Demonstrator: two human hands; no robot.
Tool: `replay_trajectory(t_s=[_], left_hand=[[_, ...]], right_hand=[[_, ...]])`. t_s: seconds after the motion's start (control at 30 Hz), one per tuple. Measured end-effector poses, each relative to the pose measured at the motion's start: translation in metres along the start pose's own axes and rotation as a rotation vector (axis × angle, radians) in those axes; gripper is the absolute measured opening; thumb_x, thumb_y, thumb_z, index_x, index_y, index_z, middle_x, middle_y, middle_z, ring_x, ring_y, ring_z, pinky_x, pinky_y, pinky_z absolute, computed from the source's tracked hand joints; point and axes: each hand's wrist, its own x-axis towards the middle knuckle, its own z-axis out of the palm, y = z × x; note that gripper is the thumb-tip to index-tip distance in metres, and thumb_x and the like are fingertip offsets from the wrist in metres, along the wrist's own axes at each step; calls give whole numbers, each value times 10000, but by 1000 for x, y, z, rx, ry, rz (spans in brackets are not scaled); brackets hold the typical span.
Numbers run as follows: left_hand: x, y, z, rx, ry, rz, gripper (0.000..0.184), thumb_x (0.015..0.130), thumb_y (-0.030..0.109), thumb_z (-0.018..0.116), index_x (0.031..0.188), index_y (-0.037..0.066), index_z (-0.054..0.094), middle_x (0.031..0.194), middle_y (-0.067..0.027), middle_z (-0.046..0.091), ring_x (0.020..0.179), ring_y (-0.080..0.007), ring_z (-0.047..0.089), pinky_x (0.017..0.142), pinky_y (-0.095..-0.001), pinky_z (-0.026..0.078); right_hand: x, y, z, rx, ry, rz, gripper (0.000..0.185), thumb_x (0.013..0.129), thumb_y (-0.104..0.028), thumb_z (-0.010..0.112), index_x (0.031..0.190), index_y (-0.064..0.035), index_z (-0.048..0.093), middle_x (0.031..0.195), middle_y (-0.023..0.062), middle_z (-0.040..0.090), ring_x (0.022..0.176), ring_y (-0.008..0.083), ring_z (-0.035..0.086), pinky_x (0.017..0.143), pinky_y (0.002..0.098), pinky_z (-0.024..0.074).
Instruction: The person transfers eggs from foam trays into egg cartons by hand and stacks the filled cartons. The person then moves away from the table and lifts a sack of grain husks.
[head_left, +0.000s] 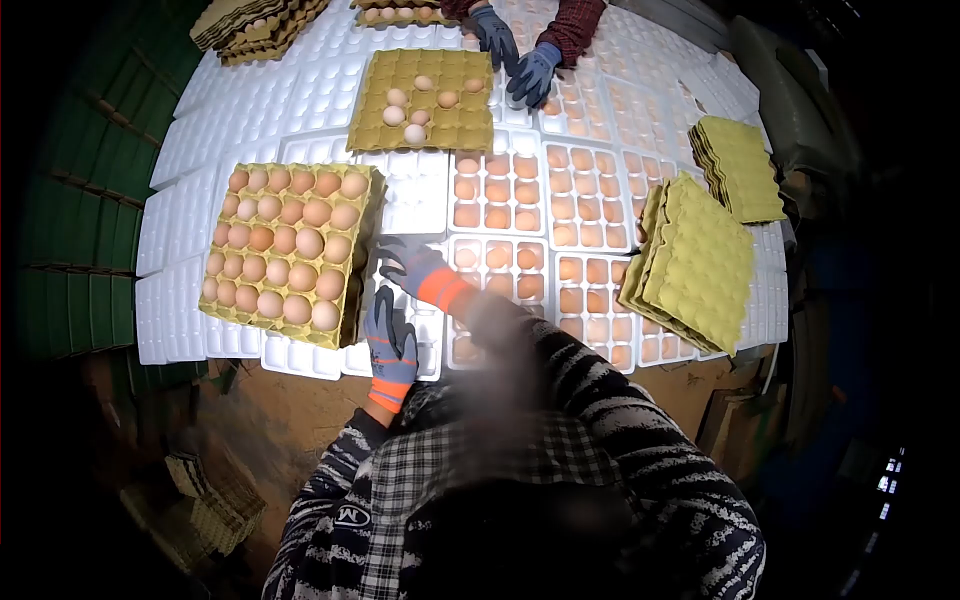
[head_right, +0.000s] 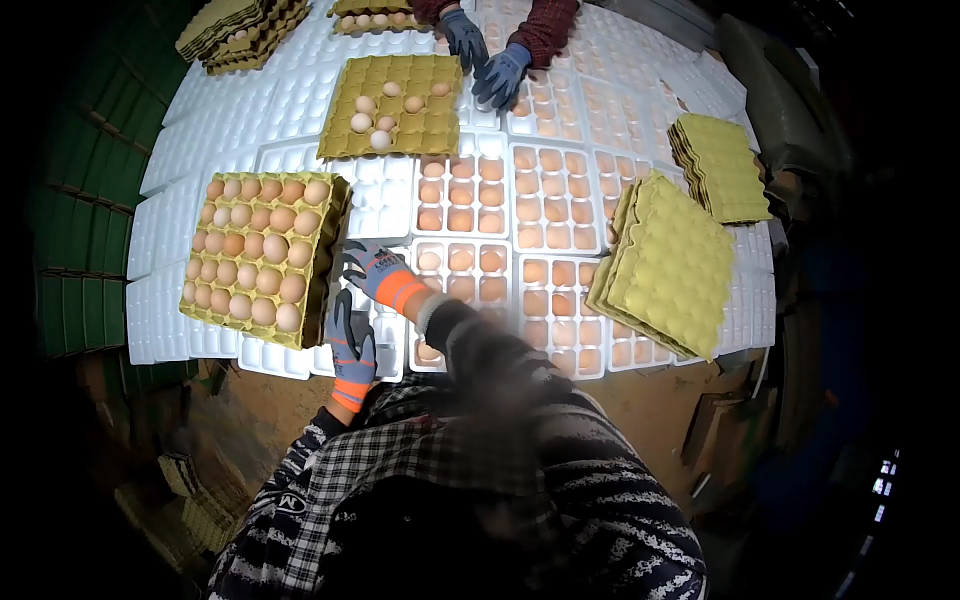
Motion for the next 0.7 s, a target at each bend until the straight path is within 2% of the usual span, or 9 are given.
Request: replay_trajectory(t_s=[0.07, 0.1, 0.17, 0.3, 0.37, 0.43, 0.5, 0.6, 0.7], left_hand=[[-5, -2, 0, 54, -87, 44, 687, 862, 70, 605, 1514, -4, 402, 1522, -231, 431, 1394, -440, 391, 1183, -498, 304], [-4, -2, 0, 100, -141, 83, 693, 858, 72, 616, 1515, 1, 405, 1526, -227, 430, 1398, -440, 387, 1184, -502, 303], [-3, 5, -1, 146, -236, 135, 699, 851, 76, 624, 1515, 15, 414, 1533, -216, 434, 1413, -438, 374, 1185, -513, 302], [-3, 24, 4, 110, -336, 229, 648, 870, 95, 595, 1489, -12, 438, 1505, -221, 460, 1396, -437, 400, 1183, -497, 310], [-4, 29, 18, 42, -377, 256, 624, 885, 108, 588, 1478, -25, 446, 1490, -232, 467, 1387, -435, 414, 1180, -493, 315], [-5, 48, 36, 7, -417, 209, 609, 903, 109, 596, 1479, -15, 447, 1495, -230, 463, 1376, -434, 428, 1173, -498, 327], [-7, 61, 59, -40, -451, 271, 620, 894, 90, 608, 1486, 1, 446, 1506, -205, 469, 1372, -426, 436, 1169, -499, 336], [1, 95, 91, -72, -518, 320, 654, 871, 89, 617, 1496, 20, 442, 1493, -189, 496, 1372, -411, 443, 1163, -489, 346], [8, 120, 117, -80, -551, 343, 673, 854, 114, 617, 1496, 16, 439, 1488, -195, 494, 1368, -409, 446, 1158, -481, 354]], right_hand=[[-6, 12, -4, -4, -36, -42, 503, 907, -247, 705, 1389, -193, 570, 1441, 108, 547, 1226, 383, 577, 1029, 462, 498], [-18, -3, -26, 59, -23, 52, 511, 912, -186, 713, 1402, -177, 567, 1452, 100, 536, 1260, 341, 579, 1056, 437, 497], [-51, -23, -83, 256, 74, -38, 498, 949, -284, 658, 1423, -194, 533, 1438, 127, 527, 1284, 348, 530, 1069, 454, 466], [-164, -23, -227, -376, 347, -47, 551, 853, -186, 736, 1384, -183, 588, 1484, 113, 506, 1331, 350, 500, 1109, 474, 433], [-232, -12, -298, -648, 307, 214, 710, 801, -240, 767, 1466, -221, 518, 1551, 117, 427, 1420, 386, 374, 1184, 513, 316], [-289, -10, -348, -980, 162, 534, 946, 721, -305, 823, 1558, -258, 384, 1594, 143, 350, 1451, 423, 309, 1203, 513, 265], [-344, 24, -373, -978, -20, 714, 958, 739, -260, 806, 1578, -264, 343, 1552, 128, 402, 1430, 449, 326, 1197, 514, 283], [-364, 34, -398, -987, -79, 474, 847, 777, -183, 764, 1543, -257, 410, 1414, 114, 538, 1341, 402, 460, 1128, 481, 392], [-368, 19, -436, -720, 100, 424, 706, 794, -90, 701, 1462, -232, 523, 1246, 94, 637, 1205, 338, 579, 1021, 438, 488]])
